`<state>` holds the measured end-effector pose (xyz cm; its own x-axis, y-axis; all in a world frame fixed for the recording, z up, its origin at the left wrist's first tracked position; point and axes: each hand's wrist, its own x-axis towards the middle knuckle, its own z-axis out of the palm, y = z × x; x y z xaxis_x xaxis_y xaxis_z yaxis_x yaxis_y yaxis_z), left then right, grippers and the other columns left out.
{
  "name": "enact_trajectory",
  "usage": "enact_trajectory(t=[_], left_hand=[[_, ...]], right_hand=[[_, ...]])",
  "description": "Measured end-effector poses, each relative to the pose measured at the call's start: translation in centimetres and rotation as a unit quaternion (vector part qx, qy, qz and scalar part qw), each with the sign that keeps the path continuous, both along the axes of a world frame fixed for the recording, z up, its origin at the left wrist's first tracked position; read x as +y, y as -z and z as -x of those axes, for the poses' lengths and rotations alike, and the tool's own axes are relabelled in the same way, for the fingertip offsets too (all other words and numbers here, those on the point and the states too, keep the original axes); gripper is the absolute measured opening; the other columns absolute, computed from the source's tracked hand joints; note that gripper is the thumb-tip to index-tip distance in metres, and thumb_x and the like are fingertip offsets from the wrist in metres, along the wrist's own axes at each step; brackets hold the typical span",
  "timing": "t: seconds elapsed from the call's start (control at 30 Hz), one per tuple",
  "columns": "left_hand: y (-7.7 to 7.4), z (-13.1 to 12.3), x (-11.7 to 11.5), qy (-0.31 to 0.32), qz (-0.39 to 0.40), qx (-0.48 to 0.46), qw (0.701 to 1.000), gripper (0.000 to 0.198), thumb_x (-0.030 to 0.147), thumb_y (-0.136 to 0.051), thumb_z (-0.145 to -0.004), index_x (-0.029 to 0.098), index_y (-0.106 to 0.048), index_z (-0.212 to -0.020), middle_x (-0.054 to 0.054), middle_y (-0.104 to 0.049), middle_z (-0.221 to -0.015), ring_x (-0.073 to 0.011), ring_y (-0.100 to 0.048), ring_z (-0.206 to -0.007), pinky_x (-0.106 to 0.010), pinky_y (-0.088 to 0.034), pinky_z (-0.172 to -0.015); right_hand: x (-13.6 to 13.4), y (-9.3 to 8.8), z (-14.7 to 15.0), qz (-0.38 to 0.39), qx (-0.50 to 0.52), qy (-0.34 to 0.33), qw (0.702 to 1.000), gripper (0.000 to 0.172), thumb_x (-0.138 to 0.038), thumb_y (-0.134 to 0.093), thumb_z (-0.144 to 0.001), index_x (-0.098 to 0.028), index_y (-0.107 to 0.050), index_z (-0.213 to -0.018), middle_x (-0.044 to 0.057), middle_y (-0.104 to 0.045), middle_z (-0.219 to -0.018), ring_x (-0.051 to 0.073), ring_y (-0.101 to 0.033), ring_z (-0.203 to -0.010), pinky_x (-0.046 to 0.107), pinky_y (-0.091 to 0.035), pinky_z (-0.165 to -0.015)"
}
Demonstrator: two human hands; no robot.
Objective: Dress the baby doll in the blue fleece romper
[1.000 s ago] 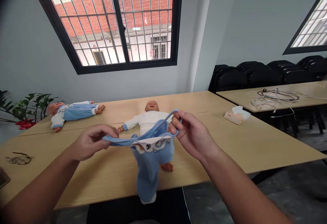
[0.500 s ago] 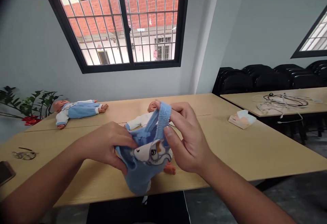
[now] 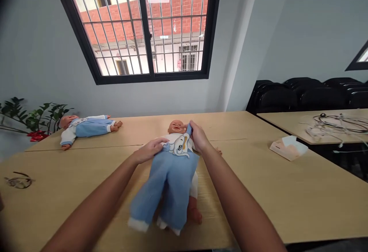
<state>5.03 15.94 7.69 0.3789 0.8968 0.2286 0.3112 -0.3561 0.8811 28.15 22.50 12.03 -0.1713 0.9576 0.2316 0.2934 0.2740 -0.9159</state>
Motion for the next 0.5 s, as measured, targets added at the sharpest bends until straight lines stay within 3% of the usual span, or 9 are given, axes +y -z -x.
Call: enact_trajectory(t=[0.07,0.13,0.23,0.3,0.37,0.43,0.5], left_hand=[[1.3,0.3,1.1,0.009,0.021,0.086,0.996,0.067,0.065,-0.068,-0.086,0.015,-0.065,-0.13,-0.013,-0.066,-0.135,-0.0292,-0.059,-0.123,-0.037,-0.044,-0.107],[2.6,0.6,1.6,0.019,0.051,0.131,0.99,0.061,0.059,-0.073,-0.082,0.017,-0.067,-0.125,-0.009,-0.071,-0.125,-0.0279,-0.064,-0.113,-0.036,-0.047,-0.101],[3.7,0.9,1.8,0.022,0.064,0.136,0.988,0.048,0.058,-0.072,-0.084,0.017,-0.071,-0.109,-0.005,-0.075,-0.108,-0.025,-0.065,-0.097,-0.033,-0.05,-0.089],[3.8,0.8,1.8,0.025,0.051,0.12,0.991,0.045,0.056,-0.072,-0.084,0.016,-0.071,-0.104,-0.005,-0.074,-0.105,-0.0239,-0.064,-0.096,-0.032,-0.05,-0.087],[3.4,0.7,1.7,0.033,0.035,0.099,0.994,0.044,0.056,-0.073,-0.084,0.016,-0.071,-0.103,-0.004,-0.074,-0.105,-0.0231,-0.063,-0.097,-0.031,-0.049,-0.09],[2.8,0.6,1.5,0.034,0.02,0.081,0.996,0.045,0.056,-0.073,-0.083,0.016,-0.072,-0.103,-0.004,-0.074,-0.103,-0.0226,-0.063,-0.097,-0.031,-0.048,-0.091],[2.4,0.7,1.3,0.019,0.0,0.071,0.997,0.046,0.058,-0.071,-0.085,0.015,-0.072,-0.101,-0.004,-0.072,-0.102,-0.022,-0.062,-0.096,-0.03,-0.047,-0.09]], right_hand=[[2.1,2.2,-0.3,-0.007,-0.095,0.058,0.994,0.057,-0.051,-0.035,-0.098,-0.014,-0.074,-0.081,0.018,-0.074,-0.08,0.032,-0.071,-0.091,0.044,-0.053,-0.088],[2.9,4.2,-1.0,-0.028,-0.129,0.101,0.986,0.045,-0.048,-0.05,-0.093,-0.017,-0.068,-0.066,0.024,-0.073,-0.085,0.039,-0.066,-0.108,0.05,-0.044,-0.101],[2.3,6.3,-1.6,-0.094,-0.154,0.144,0.973,0.035,-0.044,-0.053,-0.092,-0.017,-0.068,-0.075,0.028,-0.068,-0.118,0.042,-0.049,-0.133,0.055,-0.026,-0.117],[1.4,7.0,-1.2,-0.184,-0.147,0.095,0.967,0.034,-0.043,-0.05,-0.095,-0.016,-0.071,-0.096,0.023,-0.06,-0.139,0.037,-0.044,-0.139,0.054,-0.024,-0.12],[0.3,7.2,-0.2,-0.248,-0.138,-0.019,0.959,0.037,-0.043,-0.047,-0.098,-0.018,-0.067,-0.117,0.017,-0.057,-0.145,0.032,-0.046,-0.138,0.05,-0.031,-0.118],[-0.7,7.1,1.1,-0.245,-0.157,-0.132,0.948,0.035,-0.045,-0.05,-0.098,-0.02,-0.067,-0.116,0.015,-0.066,-0.131,0.03,-0.056,-0.125,0.047,-0.041,-0.109],[-1.6,6.7,1.9,-0.226,-0.186,-0.172,0.941,0.028,-0.046,-0.058,-0.094,-0.02,-0.068,-0.092,0.011,-0.071,-0.101,0.027,-0.061,-0.1,0.042,-0.046,-0.095]])
